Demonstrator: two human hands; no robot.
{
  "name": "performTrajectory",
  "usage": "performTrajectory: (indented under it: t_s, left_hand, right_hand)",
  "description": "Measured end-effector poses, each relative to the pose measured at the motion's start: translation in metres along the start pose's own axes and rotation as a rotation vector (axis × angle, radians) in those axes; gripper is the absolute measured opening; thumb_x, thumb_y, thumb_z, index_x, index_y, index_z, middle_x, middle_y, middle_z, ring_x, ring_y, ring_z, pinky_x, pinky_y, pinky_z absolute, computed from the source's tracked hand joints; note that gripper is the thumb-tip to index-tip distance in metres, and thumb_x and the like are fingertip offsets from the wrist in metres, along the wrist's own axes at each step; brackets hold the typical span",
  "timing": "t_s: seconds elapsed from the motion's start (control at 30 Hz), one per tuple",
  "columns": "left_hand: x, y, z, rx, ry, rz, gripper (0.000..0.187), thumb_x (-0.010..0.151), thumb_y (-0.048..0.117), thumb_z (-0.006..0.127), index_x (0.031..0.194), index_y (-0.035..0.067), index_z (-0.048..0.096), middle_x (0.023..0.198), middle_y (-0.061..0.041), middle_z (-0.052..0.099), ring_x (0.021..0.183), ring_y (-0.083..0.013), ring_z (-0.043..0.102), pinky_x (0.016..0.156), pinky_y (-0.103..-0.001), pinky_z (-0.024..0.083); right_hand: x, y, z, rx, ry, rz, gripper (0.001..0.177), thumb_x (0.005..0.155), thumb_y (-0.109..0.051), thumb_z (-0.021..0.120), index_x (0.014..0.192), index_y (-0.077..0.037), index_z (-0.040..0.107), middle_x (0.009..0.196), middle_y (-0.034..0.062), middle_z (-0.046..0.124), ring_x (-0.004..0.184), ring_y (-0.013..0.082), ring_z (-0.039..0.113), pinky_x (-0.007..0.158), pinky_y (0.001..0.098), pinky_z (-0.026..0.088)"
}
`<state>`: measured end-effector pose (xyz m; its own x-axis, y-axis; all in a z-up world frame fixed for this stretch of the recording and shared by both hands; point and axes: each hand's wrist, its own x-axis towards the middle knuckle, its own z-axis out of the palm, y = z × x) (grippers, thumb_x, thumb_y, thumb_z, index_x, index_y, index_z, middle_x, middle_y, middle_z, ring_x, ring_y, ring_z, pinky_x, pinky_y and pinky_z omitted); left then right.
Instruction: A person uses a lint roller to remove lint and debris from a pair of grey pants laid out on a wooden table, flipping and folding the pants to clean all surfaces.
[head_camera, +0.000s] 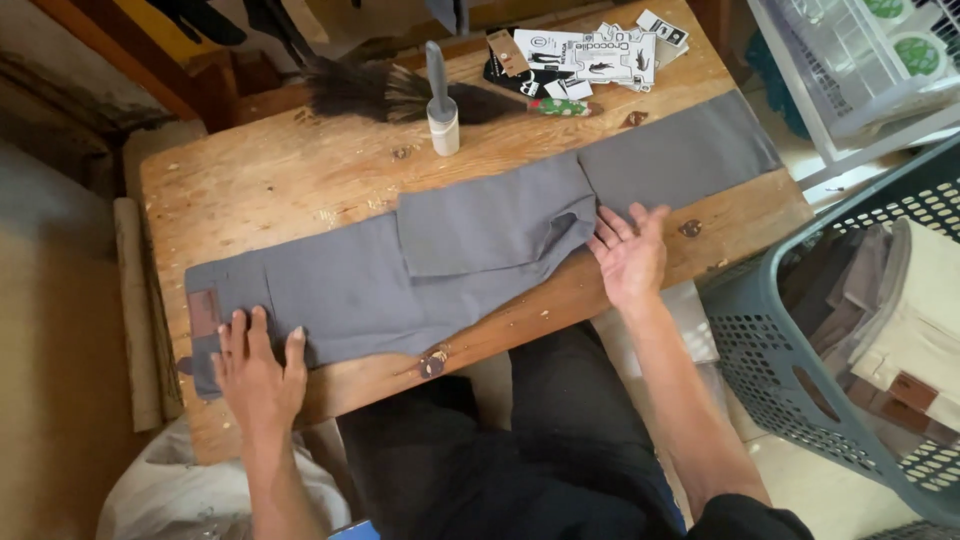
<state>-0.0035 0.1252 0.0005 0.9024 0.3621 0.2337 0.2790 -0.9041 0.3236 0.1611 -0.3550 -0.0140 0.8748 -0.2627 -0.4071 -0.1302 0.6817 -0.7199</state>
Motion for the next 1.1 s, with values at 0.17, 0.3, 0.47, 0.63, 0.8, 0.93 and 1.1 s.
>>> performTrajectory:
  t_s: [0.17,0.3,0.47,0.63,0.8,0.93,1.1]
  left_hand:
    - [0.013,0.058,0.026,0.253,0.14,0.019,0.079,0.085,0.055,0.075,0.147,0.007,0.064,0.151,-0.027,0.055,0.141,-0.0526,0.044,0.105,-0.072,0.036]
    - [0.005,0.121,0.041,0.158,-0.19,0.007,0.08,0.092,0.07,0.049,0.16,0.028,0.041,0.167,-0.015,0.036,0.156,-0.0443,0.023,0.115,-0.078,0.005]
    - [0.003,0.126,0.03,0.139,-0.188,0.005,0.079,0.093,0.07,0.044,0.161,0.031,0.038,0.167,-0.013,0.036,0.155,-0.0411,0.024,0.115,-0.077,0.007]
    - [0.003,0.129,0.023,0.116,-0.146,0.051,0.08,0.093,0.069,0.045,0.16,0.025,0.042,0.163,-0.017,0.041,0.153,-0.0434,0.029,0.112,-0.078,0.01]
    - [0.003,0.122,0.026,0.134,-0.203,0.033,0.082,0.095,0.075,0.036,0.162,0.028,0.037,0.167,-0.015,0.036,0.156,-0.0427,0.025,0.114,-0.078,0.006]
    - [0.0,0.125,0.031,0.136,-0.156,0.013,0.08,0.096,0.074,0.036,0.161,0.029,0.04,0.168,-0.013,0.037,0.156,-0.0414,0.026,0.115,-0.078,0.01]
    - [0.0,0.128,0.029,0.136,-0.127,0.034,0.077,0.099,0.071,0.036,0.161,0.026,0.042,0.168,-0.015,0.037,0.155,-0.0434,0.027,0.113,-0.078,0.012]
  right_hand:
    - [-0.031,0.013,0.038,-1.114,0.061,-0.891,0.066,0.093,-0.041,0.082,0.14,-0.01,0.047,0.131,0.0188,0.053,0.119,0.033,0.057,0.099,0.0446,0.048]
    - [-0.044,0.06,0.062,-1.523,-0.435,-1.349,0.048,0.083,-0.052,0.081,0.115,-0.017,0.072,0.126,0.005,0.064,0.116,0.0236,0.057,0.1,0.0416,0.039]
    - [-0.036,0.11,0.08,-1.69,-0.571,-1.317,0.034,0.089,-0.043,0.07,0.114,-0.02,0.068,0.112,0.002,0.058,0.096,0.0245,0.054,0.077,0.0408,0.04]
    - [-0.001,0.097,0.08,-1.419,-0.464,-1.212,0.001,0.093,-0.022,0.069,0.092,-0.022,0.068,0.089,-0.0046,0.059,0.083,0.0206,0.061,0.073,0.0349,0.044]
    - [0.113,0.015,0.017,-0.515,0.027,-0.797,0.017,0.102,-0.019,0.066,0.088,-0.012,0.065,0.085,0.0019,0.061,0.084,0.015,0.051,0.083,0.0359,0.043]
    - [0.117,-0.088,0.0,-0.381,0.439,-0.451,0.056,0.106,-0.042,0.063,0.147,-0.005,0.053,0.157,0.0193,0.047,0.151,0.0362,0.034,0.125,0.0485,0.022]
    - [-0.016,-0.146,0.099,-0.09,0.432,-0.23,0.098,0.091,-0.055,0.075,0.162,-0.01,0.026,0.171,0.0111,0.023,0.159,0.0301,0.014,0.128,0.0437,0.002]
